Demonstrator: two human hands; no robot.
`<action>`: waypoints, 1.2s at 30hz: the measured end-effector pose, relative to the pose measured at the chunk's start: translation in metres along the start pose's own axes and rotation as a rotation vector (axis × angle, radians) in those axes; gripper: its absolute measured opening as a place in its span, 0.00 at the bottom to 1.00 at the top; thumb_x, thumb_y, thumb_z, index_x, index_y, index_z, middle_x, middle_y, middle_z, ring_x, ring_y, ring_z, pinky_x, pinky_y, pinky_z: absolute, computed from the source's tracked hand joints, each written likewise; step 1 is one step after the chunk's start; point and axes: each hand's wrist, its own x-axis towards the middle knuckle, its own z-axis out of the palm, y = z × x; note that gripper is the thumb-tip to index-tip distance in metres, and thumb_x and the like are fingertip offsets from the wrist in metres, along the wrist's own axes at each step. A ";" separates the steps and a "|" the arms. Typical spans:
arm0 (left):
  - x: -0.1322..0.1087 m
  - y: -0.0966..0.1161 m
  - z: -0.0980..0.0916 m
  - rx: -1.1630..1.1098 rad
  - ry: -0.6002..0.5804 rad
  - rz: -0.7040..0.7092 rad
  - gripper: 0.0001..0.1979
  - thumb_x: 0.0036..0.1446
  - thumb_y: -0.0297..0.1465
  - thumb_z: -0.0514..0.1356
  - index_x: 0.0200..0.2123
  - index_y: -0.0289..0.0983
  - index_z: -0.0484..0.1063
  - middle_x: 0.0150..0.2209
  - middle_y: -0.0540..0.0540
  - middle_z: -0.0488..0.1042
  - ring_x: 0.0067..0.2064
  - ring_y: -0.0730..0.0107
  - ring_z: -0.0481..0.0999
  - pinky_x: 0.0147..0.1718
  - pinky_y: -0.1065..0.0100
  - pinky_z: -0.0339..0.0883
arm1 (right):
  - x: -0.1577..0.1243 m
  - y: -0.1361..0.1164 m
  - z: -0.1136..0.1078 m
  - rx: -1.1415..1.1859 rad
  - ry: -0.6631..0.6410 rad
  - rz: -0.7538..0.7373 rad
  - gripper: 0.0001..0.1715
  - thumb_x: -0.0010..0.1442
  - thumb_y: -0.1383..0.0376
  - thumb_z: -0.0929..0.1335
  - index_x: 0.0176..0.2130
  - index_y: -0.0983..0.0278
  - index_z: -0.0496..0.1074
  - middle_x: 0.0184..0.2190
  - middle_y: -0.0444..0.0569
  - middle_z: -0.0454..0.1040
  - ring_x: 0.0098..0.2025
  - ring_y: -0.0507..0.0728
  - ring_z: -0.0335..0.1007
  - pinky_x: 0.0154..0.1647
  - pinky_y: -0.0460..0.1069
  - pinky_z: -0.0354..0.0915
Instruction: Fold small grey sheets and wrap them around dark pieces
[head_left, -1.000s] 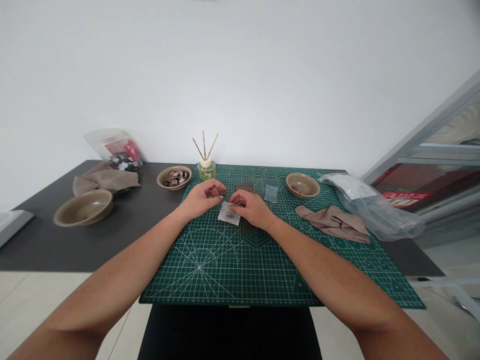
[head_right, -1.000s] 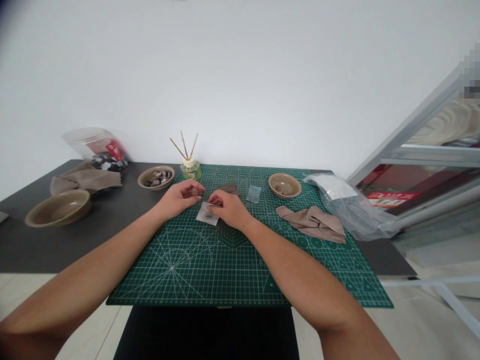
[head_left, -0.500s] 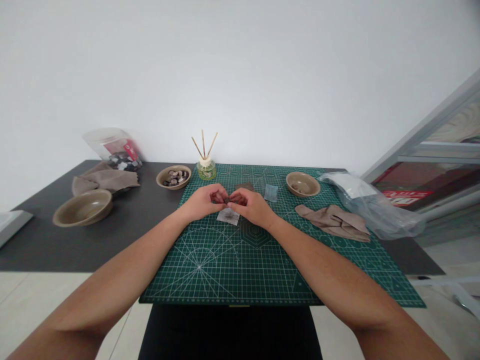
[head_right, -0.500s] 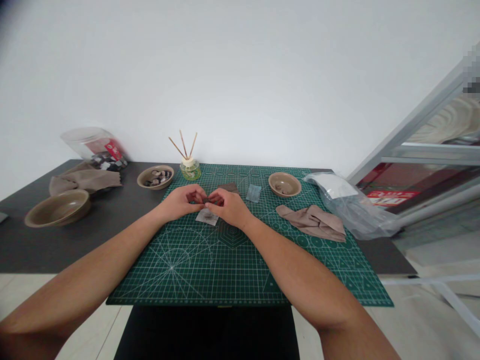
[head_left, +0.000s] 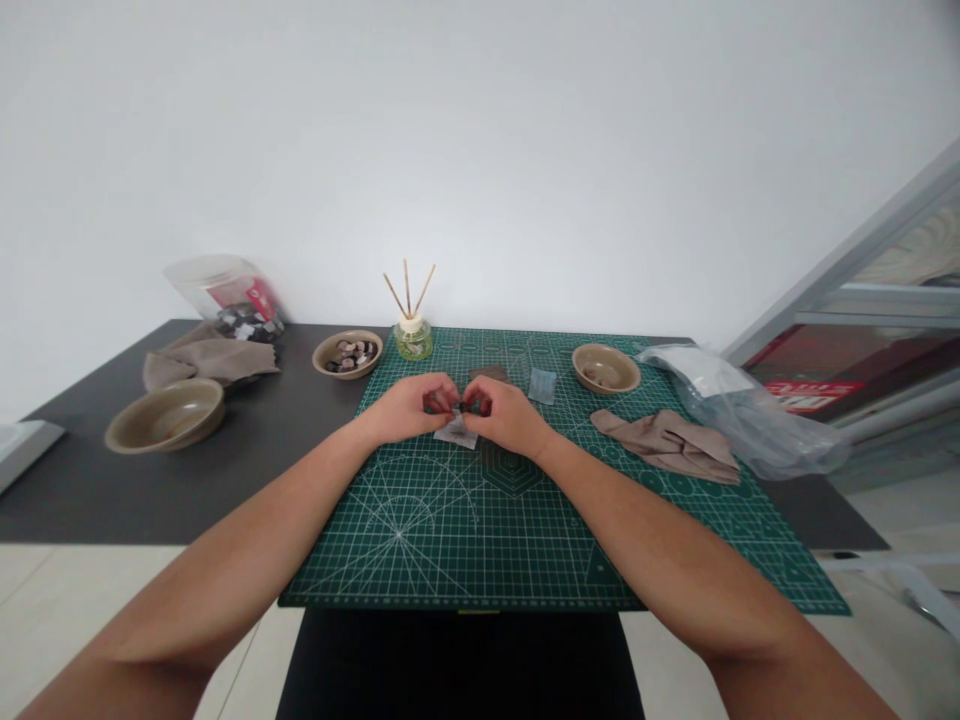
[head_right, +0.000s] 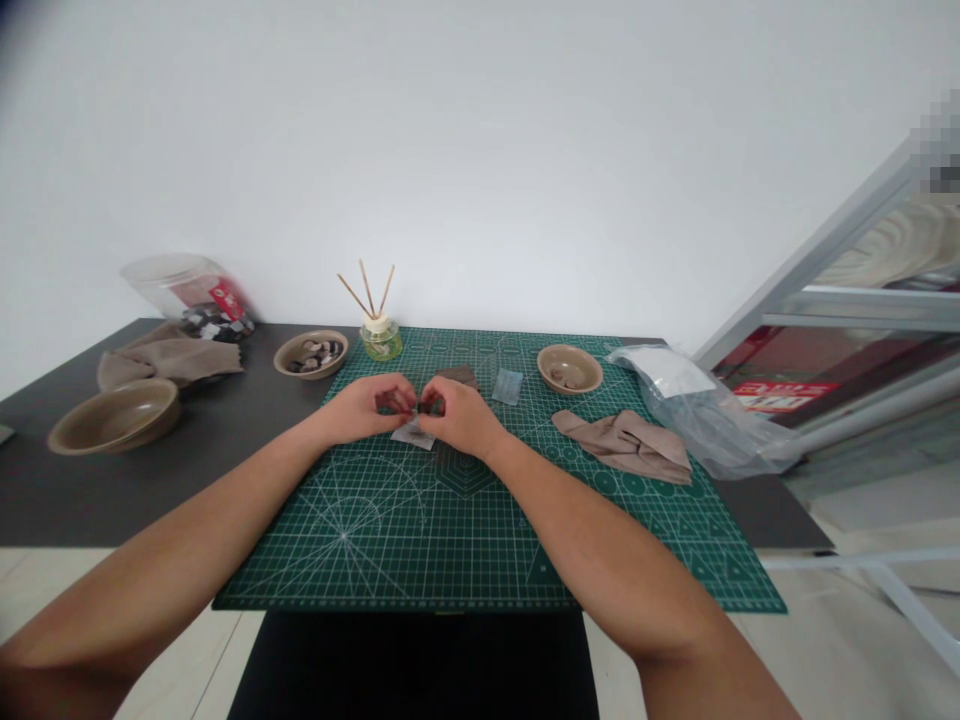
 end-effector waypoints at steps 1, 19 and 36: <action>-0.001 0.001 -0.001 0.018 -0.018 0.005 0.10 0.50 0.29 0.66 0.37 0.38 0.74 0.32 0.50 0.79 0.34 0.68 0.80 0.36 0.66 0.73 | 0.000 0.000 -0.001 -0.022 -0.015 -0.021 0.10 0.51 0.70 0.74 0.35 0.62 0.73 0.31 0.41 0.76 0.30 0.51 0.68 0.35 0.47 0.61; 0.000 0.011 -0.003 0.375 -0.113 -0.023 0.12 0.54 0.32 0.65 0.43 0.41 0.74 0.43 0.51 0.81 0.47 0.62 0.79 0.48 0.64 0.68 | -0.002 -0.003 -0.005 -0.235 -0.185 -0.103 0.08 0.57 0.72 0.74 0.40 0.66 0.77 0.37 0.47 0.72 0.37 0.53 0.67 0.42 0.48 0.61; 0.001 0.008 -0.009 0.680 -0.150 -0.075 0.15 0.58 0.43 0.68 0.44 0.42 0.82 0.50 0.43 0.75 0.55 0.49 0.68 0.51 0.53 0.55 | 0.000 -0.003 -0.004 -0.406 -0.173 -0.164 0.06 0.64 0.63 0.74 0.38 0.65 0.79 0.38 0.50 0.77 0.44 0.57 0.70 0.48 0.51 0.61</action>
